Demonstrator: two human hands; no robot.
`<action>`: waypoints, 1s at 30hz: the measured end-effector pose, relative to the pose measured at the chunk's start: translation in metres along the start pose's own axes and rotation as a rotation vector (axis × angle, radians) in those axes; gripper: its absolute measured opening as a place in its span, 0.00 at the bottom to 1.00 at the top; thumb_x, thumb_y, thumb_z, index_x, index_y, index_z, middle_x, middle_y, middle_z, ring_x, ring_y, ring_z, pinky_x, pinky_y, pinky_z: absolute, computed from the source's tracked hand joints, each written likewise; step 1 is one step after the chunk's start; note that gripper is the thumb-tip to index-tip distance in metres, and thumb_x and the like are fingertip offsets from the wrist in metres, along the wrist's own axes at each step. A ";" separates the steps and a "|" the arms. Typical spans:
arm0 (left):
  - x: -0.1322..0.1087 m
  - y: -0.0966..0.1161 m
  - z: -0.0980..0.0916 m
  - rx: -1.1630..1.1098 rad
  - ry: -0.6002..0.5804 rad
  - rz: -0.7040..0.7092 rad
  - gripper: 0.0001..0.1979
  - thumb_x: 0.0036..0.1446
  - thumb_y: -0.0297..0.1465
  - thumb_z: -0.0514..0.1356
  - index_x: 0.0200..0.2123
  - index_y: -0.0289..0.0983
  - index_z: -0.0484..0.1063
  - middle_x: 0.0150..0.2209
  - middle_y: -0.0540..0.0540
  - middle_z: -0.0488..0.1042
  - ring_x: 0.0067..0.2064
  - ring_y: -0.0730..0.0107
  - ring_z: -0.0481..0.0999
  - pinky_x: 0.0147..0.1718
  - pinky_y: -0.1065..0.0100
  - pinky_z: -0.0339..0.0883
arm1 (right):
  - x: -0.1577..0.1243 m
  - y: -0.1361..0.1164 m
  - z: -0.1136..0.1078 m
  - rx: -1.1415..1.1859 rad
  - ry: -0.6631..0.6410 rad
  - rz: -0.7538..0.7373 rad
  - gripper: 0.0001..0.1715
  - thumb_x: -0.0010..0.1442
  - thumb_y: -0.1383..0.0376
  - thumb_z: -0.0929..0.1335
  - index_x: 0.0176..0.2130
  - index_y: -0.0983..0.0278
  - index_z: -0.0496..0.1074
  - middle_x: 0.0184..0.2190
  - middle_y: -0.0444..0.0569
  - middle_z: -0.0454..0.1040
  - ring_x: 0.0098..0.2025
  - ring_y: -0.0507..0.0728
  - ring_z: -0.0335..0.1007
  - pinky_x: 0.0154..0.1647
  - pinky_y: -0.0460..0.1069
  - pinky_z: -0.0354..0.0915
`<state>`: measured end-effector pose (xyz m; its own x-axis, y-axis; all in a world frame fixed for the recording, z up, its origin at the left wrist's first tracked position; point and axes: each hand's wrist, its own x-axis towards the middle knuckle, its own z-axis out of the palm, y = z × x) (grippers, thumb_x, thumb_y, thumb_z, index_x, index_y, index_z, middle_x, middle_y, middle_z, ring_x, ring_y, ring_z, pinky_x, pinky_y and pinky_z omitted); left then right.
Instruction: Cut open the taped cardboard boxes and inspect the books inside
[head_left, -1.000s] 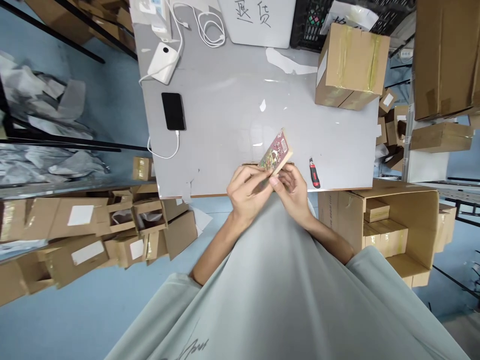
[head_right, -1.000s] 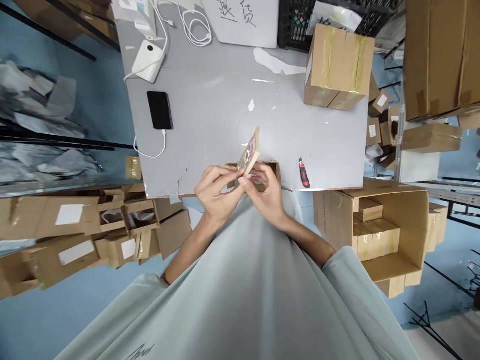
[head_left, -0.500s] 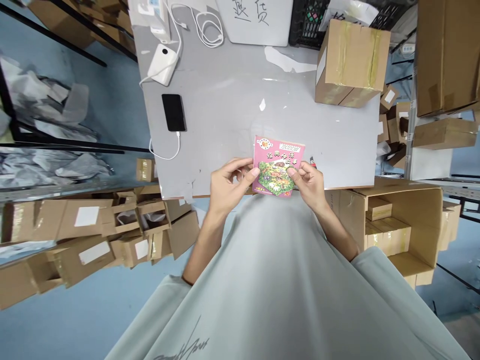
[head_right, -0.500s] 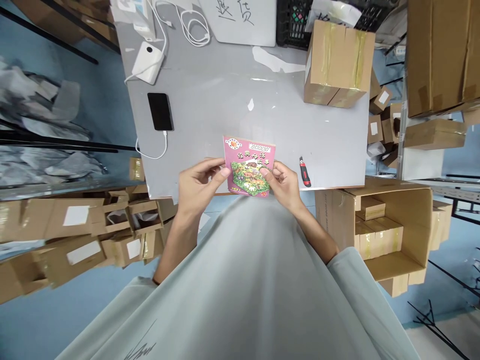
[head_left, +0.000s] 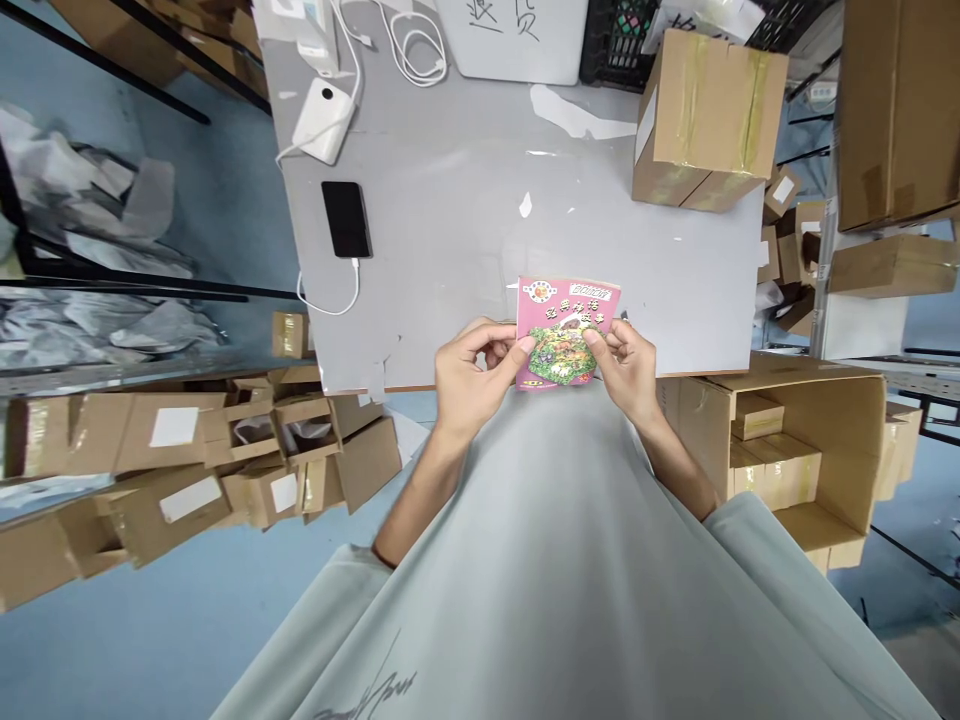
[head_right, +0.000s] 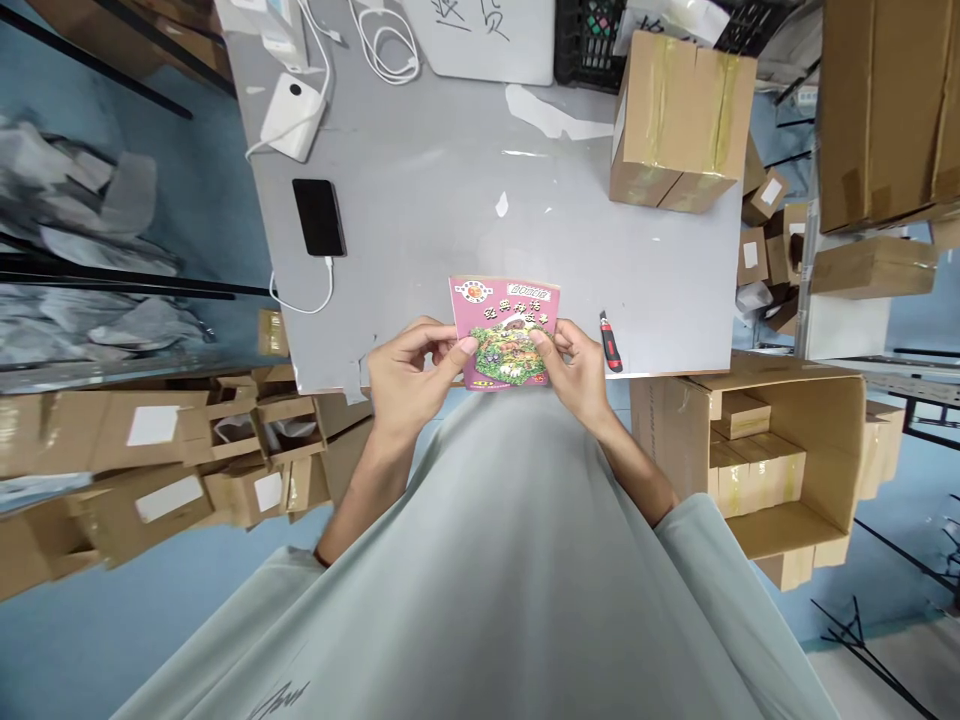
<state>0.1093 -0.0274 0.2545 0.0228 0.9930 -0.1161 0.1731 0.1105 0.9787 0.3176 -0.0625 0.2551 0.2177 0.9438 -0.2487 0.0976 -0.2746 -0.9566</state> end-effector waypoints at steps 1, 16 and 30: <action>0.000 0.000 0.000 0.017 0.013 0.010 0.16 0.63 0.48 0.76 0.36 0.42 0.87 0.30 0.49 0.75 0.31 0.70 0.70 0.29 0.67 0.64 | -0.002 -0.002 -0.001 0.001 -0.003 -0.004 0.32 0.70 0.35 0.74 0.34 0.58 0.71 0.27 0.38 0.56 0.30 0.52 0.53 0.31 0.48 0.56; 0.005 -0.012 -0.002 0.140 0.087 0.284 0.18 0.69 0.50 0.73 0.36 0.43 0.85 0.32 0.49 0.77 0.33 0.68 0.73 0.36 0.64 0.70 | 0.009 0.015 -0.007 -0.094 0.060 -0.093 0.27 0.73 0.38 0.74 0.55 0.55 0.78 0.54 0.53 0.82 0.56 0.62 0.81 0.61 0.58 0.79; -0.024 -0.020 0.021 0.405 0.058 0.539 0.09 0.70 0.39 0.72 0.50 0.48 0.88 0.42 0.44 0.84 0.46 0.56 0.79 0.48 0.54 0.74 | -0.015 0.012 0.035 0.195 0.048 0.010 0.29 0.71 0.37 0.74 0.49 0.59 0.81 0.48 0.53 0.88 0.51 0.63 0.85 0.57 0.57 0.83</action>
<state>0.1259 -0.0540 0.2346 0.1589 0.9067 0.3908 0.5079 -0.4145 0.7552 0.2818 -0.0736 0.2418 0.2647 0.9299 -0.2555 -0.0936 -0.2390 -0.9665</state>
